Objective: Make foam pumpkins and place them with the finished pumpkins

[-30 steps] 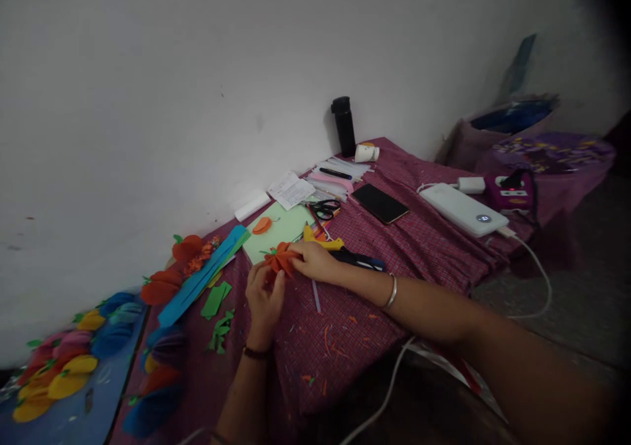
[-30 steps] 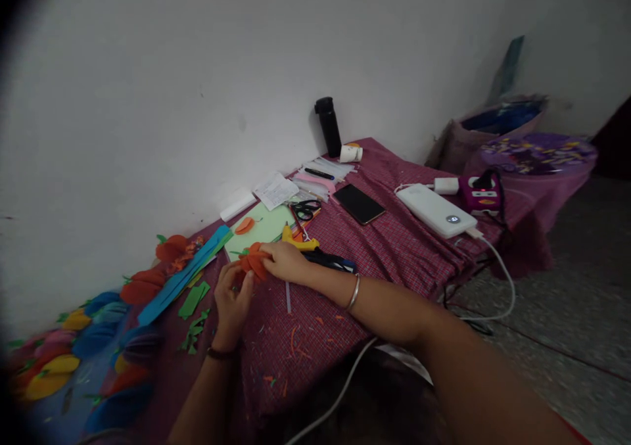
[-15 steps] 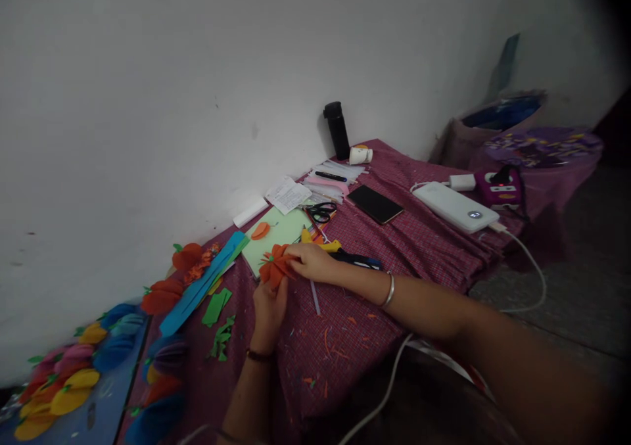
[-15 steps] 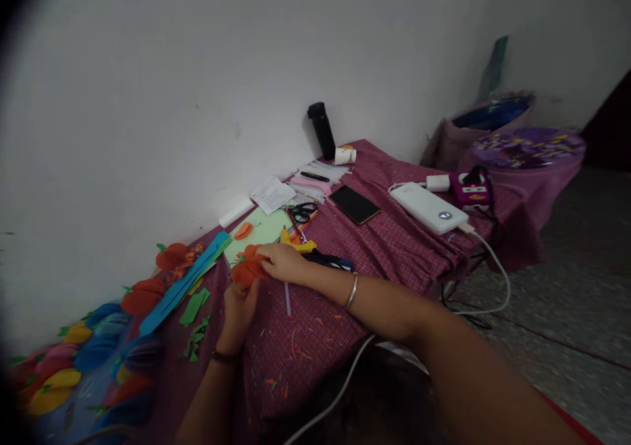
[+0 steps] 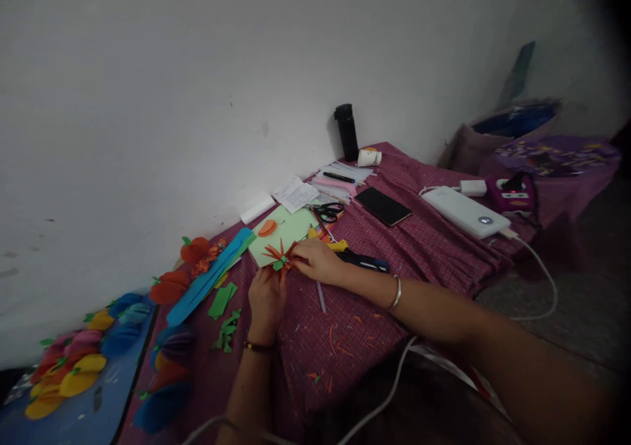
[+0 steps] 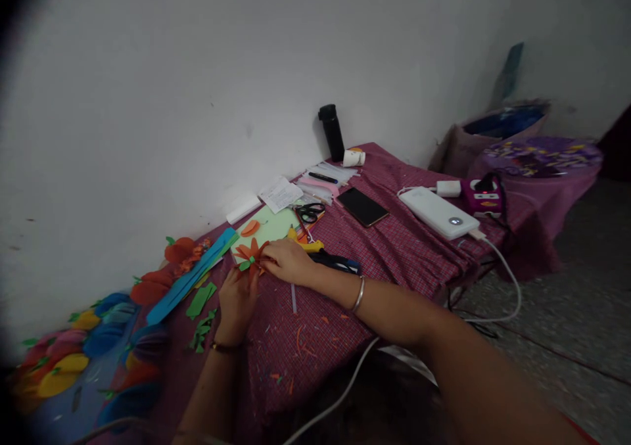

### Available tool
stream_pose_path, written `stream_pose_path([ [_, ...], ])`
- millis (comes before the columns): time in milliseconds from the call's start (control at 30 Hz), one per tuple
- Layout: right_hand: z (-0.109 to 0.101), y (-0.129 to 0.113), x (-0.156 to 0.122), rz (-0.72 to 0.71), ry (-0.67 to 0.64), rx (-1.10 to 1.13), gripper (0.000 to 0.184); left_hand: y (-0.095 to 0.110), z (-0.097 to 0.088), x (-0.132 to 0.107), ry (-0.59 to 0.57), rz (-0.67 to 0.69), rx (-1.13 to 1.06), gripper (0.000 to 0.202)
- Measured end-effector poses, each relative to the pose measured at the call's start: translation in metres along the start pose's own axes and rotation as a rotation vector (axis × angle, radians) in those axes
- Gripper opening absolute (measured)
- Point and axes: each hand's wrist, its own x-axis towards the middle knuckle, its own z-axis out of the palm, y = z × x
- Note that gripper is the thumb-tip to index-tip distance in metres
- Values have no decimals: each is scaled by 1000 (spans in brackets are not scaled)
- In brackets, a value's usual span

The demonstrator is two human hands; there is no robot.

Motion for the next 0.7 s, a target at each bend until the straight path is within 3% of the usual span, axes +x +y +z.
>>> stream_pose_path([
  [100,-1,-1,-1,-49,-32,-81,18,3,0,-1,-1,-13,-22,15],
  [300,0,-2,-2,-29,-90,-93,19,14,1,-3,90,-175,-222,20],
  [533,15,11,0,334,21,369,14,24,1,-4,59,-247,-332,22],
  [700,20,14,2,397,42,571,15,31,-1,-3,67,-312,-377,24],
])
